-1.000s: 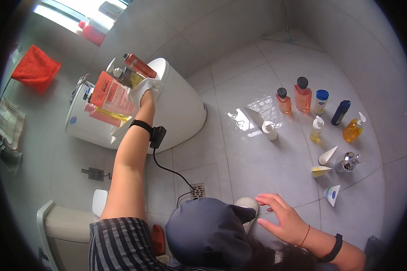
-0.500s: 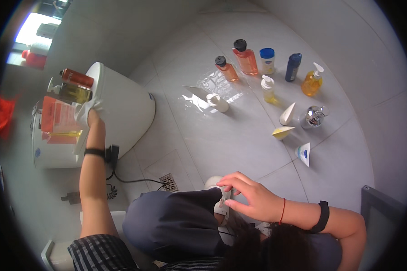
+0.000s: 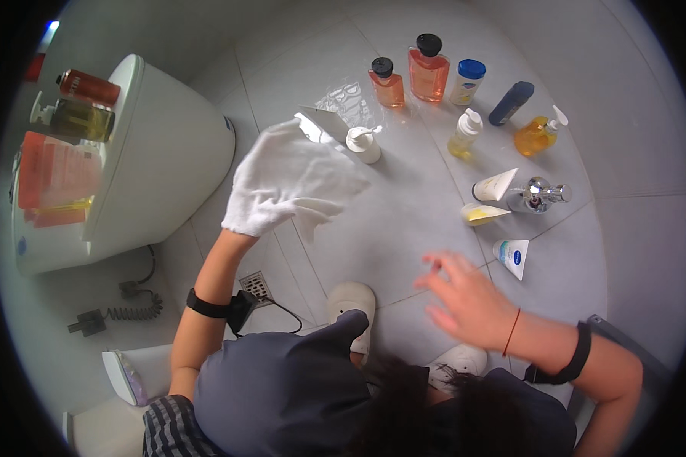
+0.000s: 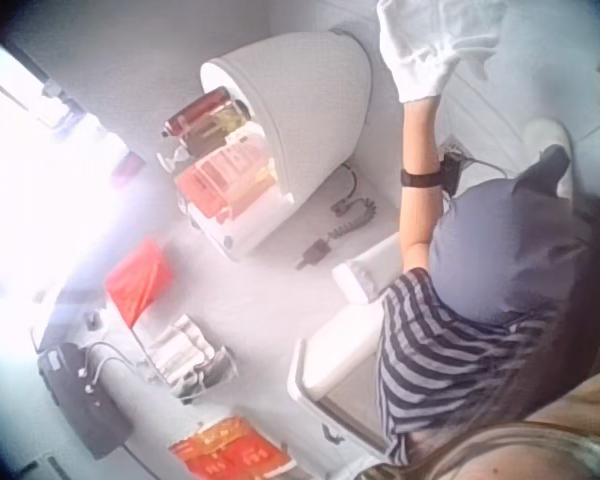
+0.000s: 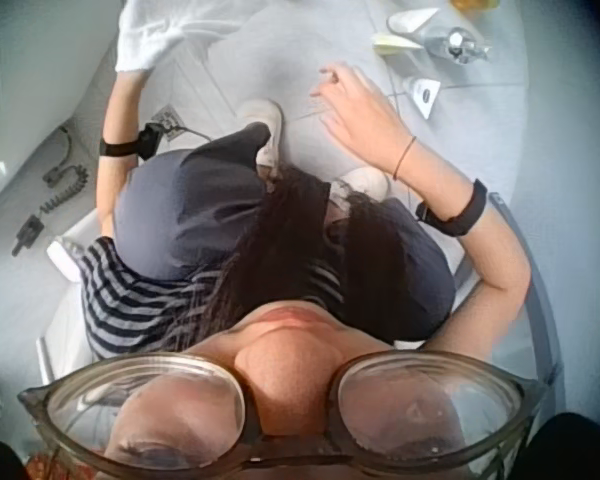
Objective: Cleaning and wiping various bottles of toiletries and placing them on the toilet tank.
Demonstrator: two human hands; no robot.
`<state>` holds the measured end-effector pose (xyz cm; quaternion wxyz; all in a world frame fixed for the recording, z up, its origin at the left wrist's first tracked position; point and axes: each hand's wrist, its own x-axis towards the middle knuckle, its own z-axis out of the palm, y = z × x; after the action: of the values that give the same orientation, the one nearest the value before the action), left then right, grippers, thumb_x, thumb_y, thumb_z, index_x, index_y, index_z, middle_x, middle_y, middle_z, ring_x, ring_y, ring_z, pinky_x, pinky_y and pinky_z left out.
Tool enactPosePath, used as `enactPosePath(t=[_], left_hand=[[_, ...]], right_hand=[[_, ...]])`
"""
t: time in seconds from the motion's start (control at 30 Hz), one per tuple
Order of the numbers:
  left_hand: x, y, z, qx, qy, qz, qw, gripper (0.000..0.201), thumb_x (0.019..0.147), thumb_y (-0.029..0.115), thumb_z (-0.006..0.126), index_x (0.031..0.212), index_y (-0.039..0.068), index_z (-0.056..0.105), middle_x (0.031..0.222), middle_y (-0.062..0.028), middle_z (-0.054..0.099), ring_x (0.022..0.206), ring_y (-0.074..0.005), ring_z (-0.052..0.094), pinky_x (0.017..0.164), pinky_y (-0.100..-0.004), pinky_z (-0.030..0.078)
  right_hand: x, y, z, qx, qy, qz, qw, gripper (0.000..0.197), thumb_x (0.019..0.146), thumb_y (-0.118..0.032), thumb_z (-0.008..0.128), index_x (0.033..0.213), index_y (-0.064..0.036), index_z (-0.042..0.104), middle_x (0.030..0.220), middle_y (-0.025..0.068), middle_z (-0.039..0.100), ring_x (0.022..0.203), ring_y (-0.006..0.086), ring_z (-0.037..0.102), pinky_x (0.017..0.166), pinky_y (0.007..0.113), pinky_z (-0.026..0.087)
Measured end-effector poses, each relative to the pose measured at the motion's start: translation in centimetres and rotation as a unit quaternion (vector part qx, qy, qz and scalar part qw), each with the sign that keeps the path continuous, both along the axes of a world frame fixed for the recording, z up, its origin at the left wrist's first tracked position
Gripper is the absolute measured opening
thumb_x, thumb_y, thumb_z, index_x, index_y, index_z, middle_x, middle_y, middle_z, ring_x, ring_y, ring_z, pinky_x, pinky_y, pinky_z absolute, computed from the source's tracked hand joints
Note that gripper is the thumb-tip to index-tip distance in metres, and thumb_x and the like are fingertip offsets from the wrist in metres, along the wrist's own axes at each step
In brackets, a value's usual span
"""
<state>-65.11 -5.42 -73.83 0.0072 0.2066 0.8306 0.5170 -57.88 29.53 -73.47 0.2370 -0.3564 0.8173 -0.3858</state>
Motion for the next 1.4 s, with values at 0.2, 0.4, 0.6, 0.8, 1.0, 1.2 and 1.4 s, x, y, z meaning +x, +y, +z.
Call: enactPosePath(t=[0.2, 0.4, 0.6, 0.8, 1.0, 1.2, 1.4], left_hand=[[1.2, 1.5, -1.1, 0.198, -0.347, 0.064, 0.914, 0.067, 0.077, 0.032, 0.073, 0.128, 0.002, 0.044, 0.125, -0.0113, 0.051, 0.117, -0.021, 0.048, 0.1, -0.0331, 0.039], [1.4, 1.2, -4.0, 0.254, -0.31, 0.202, 0.894, 0.031, 0.097, 0.021, 0.041, 0.123, 0.007, 0.049, 0.112, -0.0064, 0.053, 0.094, -0.0195, 0.051, 0.095, -0.0476, 0.043], [0.5, -0.6, -5.8, 0.578, -0.378, 0.239, 0.682, 0.023, 0.09, 0.027, 0.057, 0.107, 0.012, 0.054, 0.112, -0.0063, 0.053, 0.102, -0.0272, 0.05, 0.099, -0.0581, 0.034], [2.4, 3.9, -5.4, -0.047, 0.042, 0.274, 0.96, 0.07, 0.079, 0.027, 0.068, 0.133, 0.001, 0.031, 0.113, -0.01, 0.053, 0.103, -0.0233, 0.054, 0.095, -0.033, 0.04], [4.3, 6.5, -1.7, 0.241, -0.105, 0.234, 0.936, 0.039, 0.07, 0.01, 0.072, 0.104, 0.002, 0.054, 0.093, -0.0069, 0.062, 0.08, -0.016, 0.063, 0.071, -0.0302, 0.053], [5.0, 7.1, -2.0, 0.329, -0.133, 0.006, 0.935, 0.025, 0.087, 0.017, 0.053, 0.095, -0.004, 0.064, 0.086, -0.0111, 0.066, 0.076, -0.0171, 0.064, 0.069, -0.0308, 0.054], [5.0, 12.7, 0.6, 0.409, -0.341, 0.012, 0.846, 0.042, 0.081, 0.007, 0.068, 0.118, -0.001, 0.051, 0.108, -0.0102, 0.061, 0.094, -0.017, 0.061, 0.081, -0.0324, 0.051]], right_hand=[[-13.6, -9.6, -1.7, -0.093, 0.16, -0.094, 0.978, 0.02, 0.08, -0.009, 0.057, 0.099, -0.0062, 0.061, 0.122, 0.0172, 0.046, 0.117, 0.0349, 0.044, 0.098, 0.041, 0.037], [-17.9, -20.1, -8.7, 0.11, 0.252, -0.088, 0.957, 0.022, 0.083, -0.003, 0.048, 0.097, -0.0045, 0.065, 0.125, 0.013, 0.051, 0.118, 0.028, 0.047, 0.099, 0.045, 0.034], [-17.5, -18.2, -8.4, -0.057, 0.286, -0.089, 0.953, 0.02, 0.075, 0.002, 0.052, 0.089, -0.004, 0.065, 0.098, 0.0067, 0.06, 0.094, 0.0262, 0.057, 0.085, 0.04, 0.044], [-10.8, -17.5, -0.4, -0.213, 0.222, -0.064, 0.949, 0.022, 0.072, 0.002, 0.057, 0.091, -0.0034, 0.066, 0.089, 0.0083, 0.061, 0.087, 0.0273, 0.059, 0.077, 0.037, 0.048], [-7.7, -10.7, 3.5, -0.342, -0.138, -0.018, 0.929, 0.055, 0.083, -0.004, 0.059, 0.135, -0.0073, 0.041, 0.125, 0.0129, 0.05, 0.112, 0.0237, 0.054, 0.094, 0.033, 0.043], [-3.5, -2.8, 0.9, -0.202, -0.335, -0.129, 0.911, 0.063, 0.086, -0.018, 0.065, 0.136, -0.0014, 0.032, 0.128, 0.012, 0.047, 0.119, 0.0207, 0.047, 0.099, 0.032, 0.038], [0.6, -1.2, -0.6, -0.271, -0.463, -0.157, 0.829, 0.052, 0.084, -0.015, 0.069, 0.126, 0.0002, 0.042, 0.116, 0.0094, 0.055, 0.104, 0.0151, 0.056, 0.091, 0.03, 0.044]])
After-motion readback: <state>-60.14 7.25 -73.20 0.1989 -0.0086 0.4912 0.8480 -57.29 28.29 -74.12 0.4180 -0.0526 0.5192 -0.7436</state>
